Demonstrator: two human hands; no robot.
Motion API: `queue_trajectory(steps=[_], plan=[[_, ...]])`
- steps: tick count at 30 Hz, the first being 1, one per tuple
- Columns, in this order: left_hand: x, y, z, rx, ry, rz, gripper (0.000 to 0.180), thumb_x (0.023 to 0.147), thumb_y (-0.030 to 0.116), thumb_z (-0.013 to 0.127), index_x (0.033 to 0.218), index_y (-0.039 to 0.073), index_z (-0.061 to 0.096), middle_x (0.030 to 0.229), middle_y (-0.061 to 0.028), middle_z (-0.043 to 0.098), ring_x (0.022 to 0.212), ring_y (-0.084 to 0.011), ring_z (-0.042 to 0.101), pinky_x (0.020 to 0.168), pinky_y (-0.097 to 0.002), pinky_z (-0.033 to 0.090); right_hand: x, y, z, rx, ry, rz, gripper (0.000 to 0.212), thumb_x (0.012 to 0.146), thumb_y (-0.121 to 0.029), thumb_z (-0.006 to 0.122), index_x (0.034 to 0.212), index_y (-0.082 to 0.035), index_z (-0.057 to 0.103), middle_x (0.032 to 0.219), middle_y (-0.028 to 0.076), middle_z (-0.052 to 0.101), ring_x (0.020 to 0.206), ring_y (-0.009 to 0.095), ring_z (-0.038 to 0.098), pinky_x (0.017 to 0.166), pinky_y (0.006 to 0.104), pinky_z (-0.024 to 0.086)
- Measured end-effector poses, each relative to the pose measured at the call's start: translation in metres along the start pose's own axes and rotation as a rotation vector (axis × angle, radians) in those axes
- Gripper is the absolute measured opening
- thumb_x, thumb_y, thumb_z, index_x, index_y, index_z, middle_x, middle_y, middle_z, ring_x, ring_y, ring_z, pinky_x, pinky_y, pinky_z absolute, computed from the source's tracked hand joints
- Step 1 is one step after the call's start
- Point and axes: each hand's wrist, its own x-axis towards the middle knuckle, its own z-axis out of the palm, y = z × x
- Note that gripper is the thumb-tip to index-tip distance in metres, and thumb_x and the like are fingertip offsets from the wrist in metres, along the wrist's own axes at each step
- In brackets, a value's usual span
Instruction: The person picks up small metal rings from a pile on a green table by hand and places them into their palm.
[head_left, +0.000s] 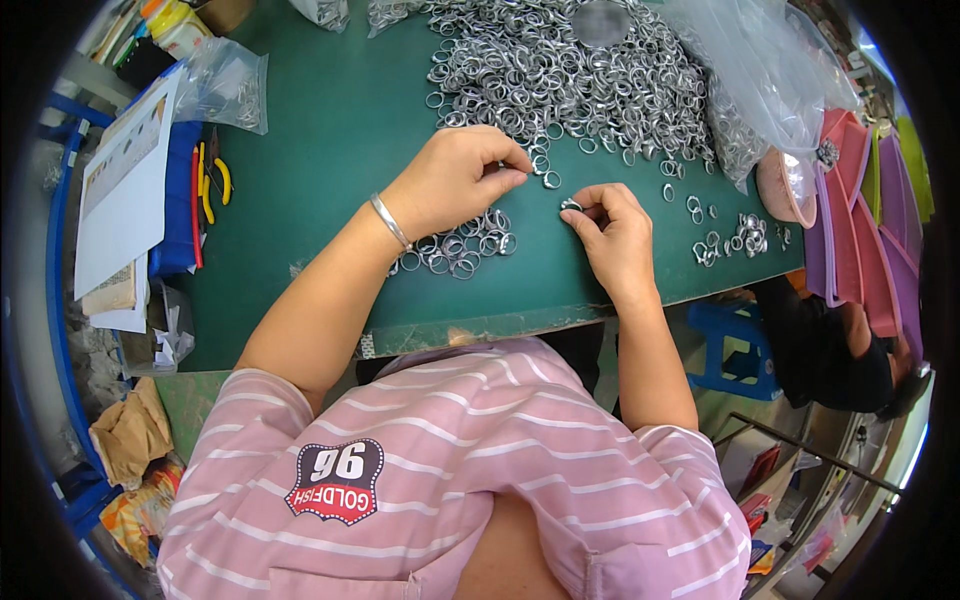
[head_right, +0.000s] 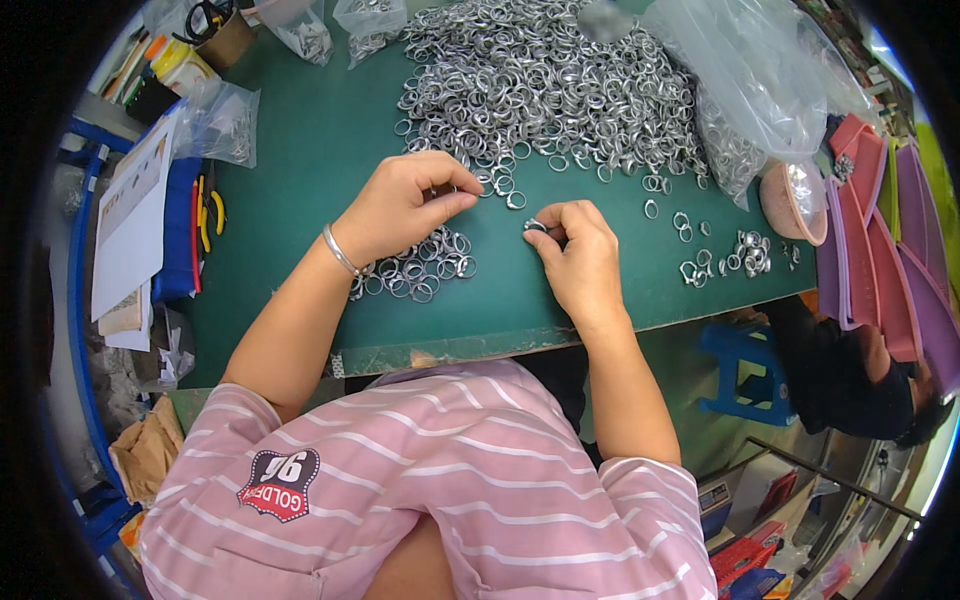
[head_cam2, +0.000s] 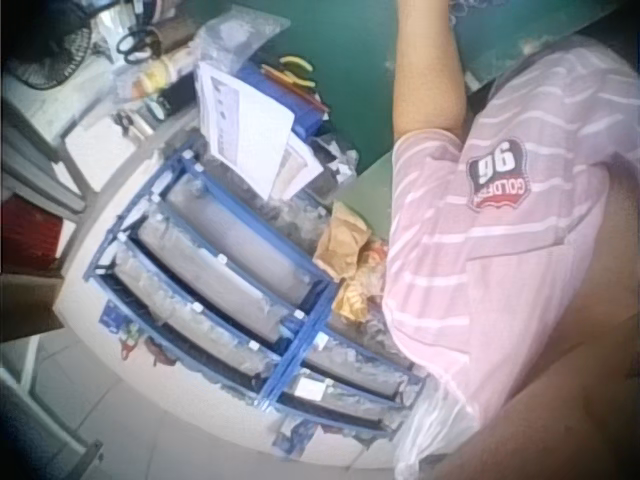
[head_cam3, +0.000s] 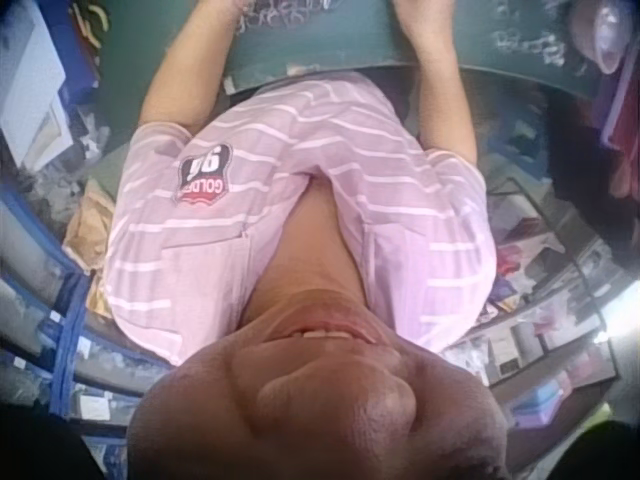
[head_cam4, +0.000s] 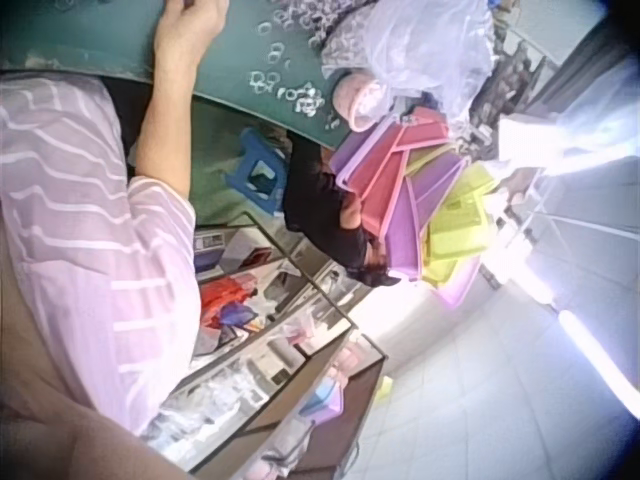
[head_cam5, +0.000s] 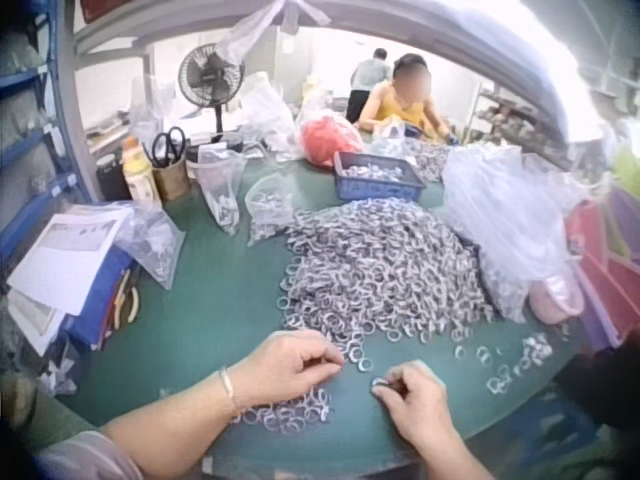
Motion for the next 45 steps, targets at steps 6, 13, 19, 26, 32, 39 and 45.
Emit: queue_trajectory(steps=[6,13,19,26,32,39,45], plan=[[0.015,0.001,0.027,0.287,-0.062,0.156,0.017,0.076,0.004,0.069,0.093,0.003,0.067,0.089,-0.0099,0.06,0.082,-0.0275,0.062,0.072,-0.0352,0.051,-0.01,0.004,-0.004,0.545,-0.009,0.284,0.014,0.081,0.0,0.07,0.094,0.002,0.065,0.082,0.009,0.067,0.069,0.014,0.065,0.061,0.0251,0.053],[0.022,-0.003,0.042,0.319,-0.082,0.101,0.01,0.076,0.003,0.07,0.083,0.002,0.062,0.089,-0.0102,0.057,0.083,-0.0284,0.06,0.071,-0.0359,0.05,-0.011,0.007,-0.022,1.097,-0.138,0.568,0.018,0.088,-0.002,0.062,0.105,0.005,0.062,0.086,0.016,0.069,0.07,0.017,0.068,0.06,0.025,0.057],[0.005,0.029,0.03,-0.107,-0.014,-0.376,0.003,0.086,0.002,0.064,0.086,0.0,0.061,0.09,-0.0059,0.066,0.076,-0.013,0.064,0.067,-0.0265,0.052,-0.009,0.007,-0.026,1.122,-0.188,0.622,0.016,0.088,-0.004,0.062,0.102,0.003,0.062,0.08,0.014,0.068,0.062,0.016,0.066,0.053,0.0243,0.054],[-0.018,0.044,0.019,-0.662,0.042,-0.608,0.012,0.088,-0.001,0.061,0.1,-0.003,0.06,0.092,-0.0104,0.067,0.079,-0.0127,0.066,0.067,-0.0231,0.053,-0.003,-0.005,-0.028,1.194,-0.227,0.623,0.016,0.088,-0.004,0.059,0.103,0.002,0.063,0.077,0.011,0.067,0.058,0.014,0.064,0.051,0.0234,0.052],[-0.026,0.048,0.014,-0.814,0.207,-0.577,0.013,0.085,-0.001,0.066,0.097,-0.002,0.062,0.09,-0.01,0.067,0.077,-0.0133,0.066,0.067,-0.0233,0.054,-0.001,-0.026,-0.018,0.933,-0.151,0.458,0.018,0.088,-0.003,0.061,0.105,0.004,0.064,0.086,0.01,0.067,0.073,0.014,0.066,0.054,0.0232,0.054],[-0.029,0.051,0.004,-0.833,0.205,-0.57,0.011,0.085,0.002,0.068,0.094,-0.001,0.062,0.09,-0.0109,0.068,0.077,-0.0135,0.066,0.064,-0.0235,0.054,-0.006,-0.036,-0.004,0.901,-0.059,0.162,0.015,0.083,0.008,0.062,0.097,0.003,0.065,0.093,0.007,0.065,0.08,0.013,0.065,0.065,0.0228,0.053],[-0.031,0.05,-0.004,-1.078,0.175,-0.673,0.012,0.089,0.005,0.062,0.1,0.0,0.06,0.09,-0.0131,0.068,0.073,-0.0146,0.067,0.063,-0.0241,0.056,-0.007,-0.047,0.005,0.769,-0.041,0.044,0.016,0.079,0.008,0.064,0.094,0.002,0.066,0.094,0.006,0.064,0.079,0.011,0.061,0.067,0.0225,0.05]])
